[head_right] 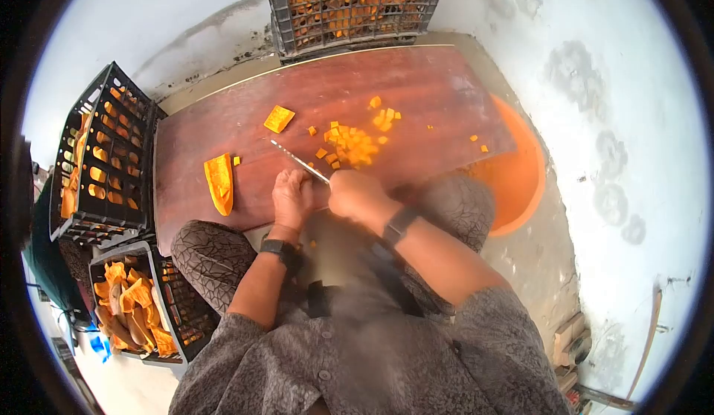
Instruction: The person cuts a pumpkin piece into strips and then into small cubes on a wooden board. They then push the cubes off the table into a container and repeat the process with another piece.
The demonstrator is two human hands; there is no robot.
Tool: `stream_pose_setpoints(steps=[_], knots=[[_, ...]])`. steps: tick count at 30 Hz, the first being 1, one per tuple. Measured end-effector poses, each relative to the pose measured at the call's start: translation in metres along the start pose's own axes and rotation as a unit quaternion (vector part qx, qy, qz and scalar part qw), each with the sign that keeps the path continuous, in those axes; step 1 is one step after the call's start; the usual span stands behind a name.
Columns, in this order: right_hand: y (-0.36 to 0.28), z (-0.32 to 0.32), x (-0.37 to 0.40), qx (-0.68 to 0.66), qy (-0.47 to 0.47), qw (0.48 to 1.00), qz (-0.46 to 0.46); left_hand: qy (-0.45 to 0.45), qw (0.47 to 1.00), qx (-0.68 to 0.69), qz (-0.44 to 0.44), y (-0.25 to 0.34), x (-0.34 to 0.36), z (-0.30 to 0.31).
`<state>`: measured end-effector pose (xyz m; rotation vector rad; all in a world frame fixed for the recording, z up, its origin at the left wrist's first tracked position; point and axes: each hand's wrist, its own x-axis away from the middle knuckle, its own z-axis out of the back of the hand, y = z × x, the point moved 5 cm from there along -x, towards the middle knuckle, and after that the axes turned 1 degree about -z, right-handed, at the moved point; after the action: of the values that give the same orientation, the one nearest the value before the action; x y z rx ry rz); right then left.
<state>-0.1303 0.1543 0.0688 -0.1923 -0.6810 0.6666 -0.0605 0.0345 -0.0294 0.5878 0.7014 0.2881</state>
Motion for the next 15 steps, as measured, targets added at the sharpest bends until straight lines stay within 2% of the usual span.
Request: stream_pose_setpoints(steps=[2, 3, 5, 9, 11, 13, 15], knots=[[-0.001, 0.001, -0.002, -0.045, -0.059, 0.995, -0.065, 0.005, 1.000, 0.007, -0.006, -0.004, -0.001, -0.003], [0.003, -0.007, -0.009, -0.044, -0.058, 0.995, -0.061, -0.001, 1.000, 0.000, -0.008, -0.005, 0.000, -0.005], [0.004, -0.019, -0.023, 0.028, 0.107, 0.990, 0.085, -0.013, 1.000, -0.008, -0.011, -0.001, 0.005, -0.003], [-0.002, -0.009, -0.019, 0.023, 0.103, 0.993, 0.055, -0.014, 1.000, 0.014, 0.012, 0.004, 0.001, 0.006], [0.013, -0.009, -0.017, -0.065, -0.006, 0.997, -0.034, -0.023, 0.999, 0.029, 0.012, 0.003, 0.002, 0.007], [0.026, -0.014, -0.020, -0.108, 0.004, 0.994, -0.033, -0.020, 0.998, 0.066, 0.013, 0.008, -0.001, 0.011], [0.035, -0.016, -0.018, -0.232, 0.028, 0.972, -0.037, -0.029, 0.997, 0.073, 0.024, 0.011, 0.000, 0.014]])
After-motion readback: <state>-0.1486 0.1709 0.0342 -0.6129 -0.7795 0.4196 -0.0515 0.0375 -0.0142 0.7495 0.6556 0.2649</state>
